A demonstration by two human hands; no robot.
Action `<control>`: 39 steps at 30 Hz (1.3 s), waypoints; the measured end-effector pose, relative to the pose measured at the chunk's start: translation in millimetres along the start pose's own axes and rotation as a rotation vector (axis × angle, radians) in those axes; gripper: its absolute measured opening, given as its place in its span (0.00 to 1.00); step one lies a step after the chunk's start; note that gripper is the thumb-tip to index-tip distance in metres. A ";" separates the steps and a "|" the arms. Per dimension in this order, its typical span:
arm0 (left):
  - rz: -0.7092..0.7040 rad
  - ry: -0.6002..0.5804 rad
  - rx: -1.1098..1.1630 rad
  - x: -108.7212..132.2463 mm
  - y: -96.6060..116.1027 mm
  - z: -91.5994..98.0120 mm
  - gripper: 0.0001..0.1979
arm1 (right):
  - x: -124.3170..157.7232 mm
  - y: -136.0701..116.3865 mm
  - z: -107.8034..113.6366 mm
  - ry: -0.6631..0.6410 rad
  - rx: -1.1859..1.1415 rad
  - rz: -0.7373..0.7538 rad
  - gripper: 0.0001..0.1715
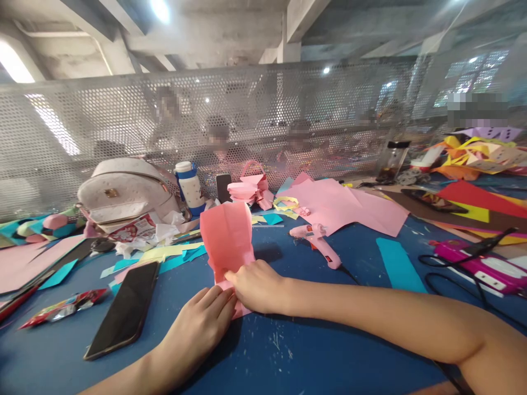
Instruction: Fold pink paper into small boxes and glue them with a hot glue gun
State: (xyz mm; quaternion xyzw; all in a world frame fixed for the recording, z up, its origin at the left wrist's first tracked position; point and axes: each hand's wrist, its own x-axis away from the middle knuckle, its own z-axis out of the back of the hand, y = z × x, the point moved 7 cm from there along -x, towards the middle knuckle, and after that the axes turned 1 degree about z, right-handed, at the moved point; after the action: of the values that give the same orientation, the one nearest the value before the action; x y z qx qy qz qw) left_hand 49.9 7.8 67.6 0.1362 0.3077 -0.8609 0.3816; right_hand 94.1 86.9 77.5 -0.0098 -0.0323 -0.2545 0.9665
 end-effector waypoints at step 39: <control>-0.013 -0.032 -0.035 0.2 0.1 -0.4 0.09 | 16.5 -2.3 -12.1 0.069 0.075 0.110 0.24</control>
State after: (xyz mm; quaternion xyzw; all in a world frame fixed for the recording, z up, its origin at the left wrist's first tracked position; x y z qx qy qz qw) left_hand 49.9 7.9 67.1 0.1138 0.3177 -0.8600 0.3829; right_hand 108.0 76.4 66.6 0.0333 -0.0077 -0.1999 0.9792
